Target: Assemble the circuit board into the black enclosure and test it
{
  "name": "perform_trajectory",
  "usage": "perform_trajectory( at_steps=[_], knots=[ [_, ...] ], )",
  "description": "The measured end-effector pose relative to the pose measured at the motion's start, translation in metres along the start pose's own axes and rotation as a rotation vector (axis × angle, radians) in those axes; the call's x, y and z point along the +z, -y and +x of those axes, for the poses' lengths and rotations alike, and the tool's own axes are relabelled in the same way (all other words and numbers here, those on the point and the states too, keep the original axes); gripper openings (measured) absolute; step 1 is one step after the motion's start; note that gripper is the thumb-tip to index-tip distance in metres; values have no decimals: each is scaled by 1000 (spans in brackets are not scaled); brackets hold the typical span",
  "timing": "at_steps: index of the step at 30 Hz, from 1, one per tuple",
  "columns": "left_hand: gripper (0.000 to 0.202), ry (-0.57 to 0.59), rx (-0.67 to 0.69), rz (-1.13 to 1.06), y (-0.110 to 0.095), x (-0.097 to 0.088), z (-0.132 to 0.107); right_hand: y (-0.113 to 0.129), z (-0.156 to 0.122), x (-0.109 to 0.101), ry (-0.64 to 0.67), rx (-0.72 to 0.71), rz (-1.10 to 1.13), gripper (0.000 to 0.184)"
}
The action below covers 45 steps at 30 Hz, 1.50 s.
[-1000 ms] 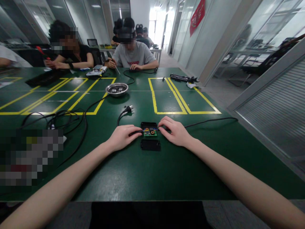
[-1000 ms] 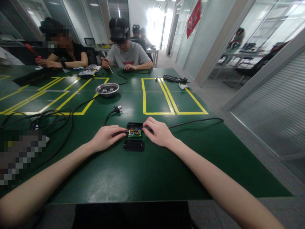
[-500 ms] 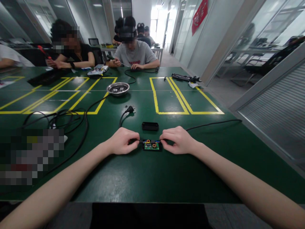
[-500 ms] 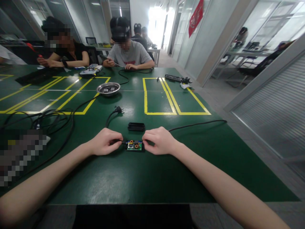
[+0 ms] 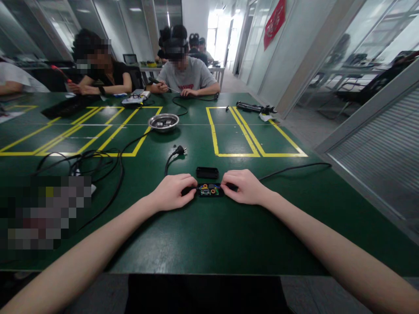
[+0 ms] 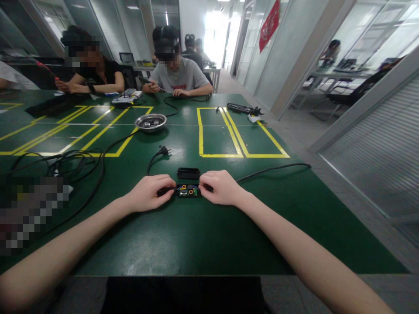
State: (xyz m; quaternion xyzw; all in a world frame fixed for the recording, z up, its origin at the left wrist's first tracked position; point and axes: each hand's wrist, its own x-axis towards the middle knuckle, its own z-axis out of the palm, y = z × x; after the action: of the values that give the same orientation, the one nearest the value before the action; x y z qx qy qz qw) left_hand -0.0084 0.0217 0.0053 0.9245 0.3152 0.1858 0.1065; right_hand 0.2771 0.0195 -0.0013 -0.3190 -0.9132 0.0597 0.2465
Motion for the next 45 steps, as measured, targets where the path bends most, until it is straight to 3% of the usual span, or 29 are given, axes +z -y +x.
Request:
perform_trajectory(
  at_steps=[7, 15, 20, 30, 34, 40, 45],
  knots=[
    [13, -58, 72, -130, 0, 4, -1, -3, 2, 11, 17, 241, 26, 28],
    [16, -2, 23, -205, 0, 4, -1, -1, 7, 7, 187, 306, -76, 22],
    [15, 31, -10, -190, -4, 3, 1, 3, 10, 3, 250, 315, -122, 24],
    [5, 36, -46, -143, -7, 5, 0, -2, 11, 9, 215, 307, -46, 22],
    [23, 13, -51, -87, -12, 8, 0, -5, 8, 11, 206, 292, -23, 23],
    [22, -9, -42, -69, -9, 10, 3, 0, 7, 5, 219, 158, -118, 30],
    [24, 13, 18, -37, -4, 7, 4, 2, 8, 7, 222, 173, -139, 28]
  ],
)
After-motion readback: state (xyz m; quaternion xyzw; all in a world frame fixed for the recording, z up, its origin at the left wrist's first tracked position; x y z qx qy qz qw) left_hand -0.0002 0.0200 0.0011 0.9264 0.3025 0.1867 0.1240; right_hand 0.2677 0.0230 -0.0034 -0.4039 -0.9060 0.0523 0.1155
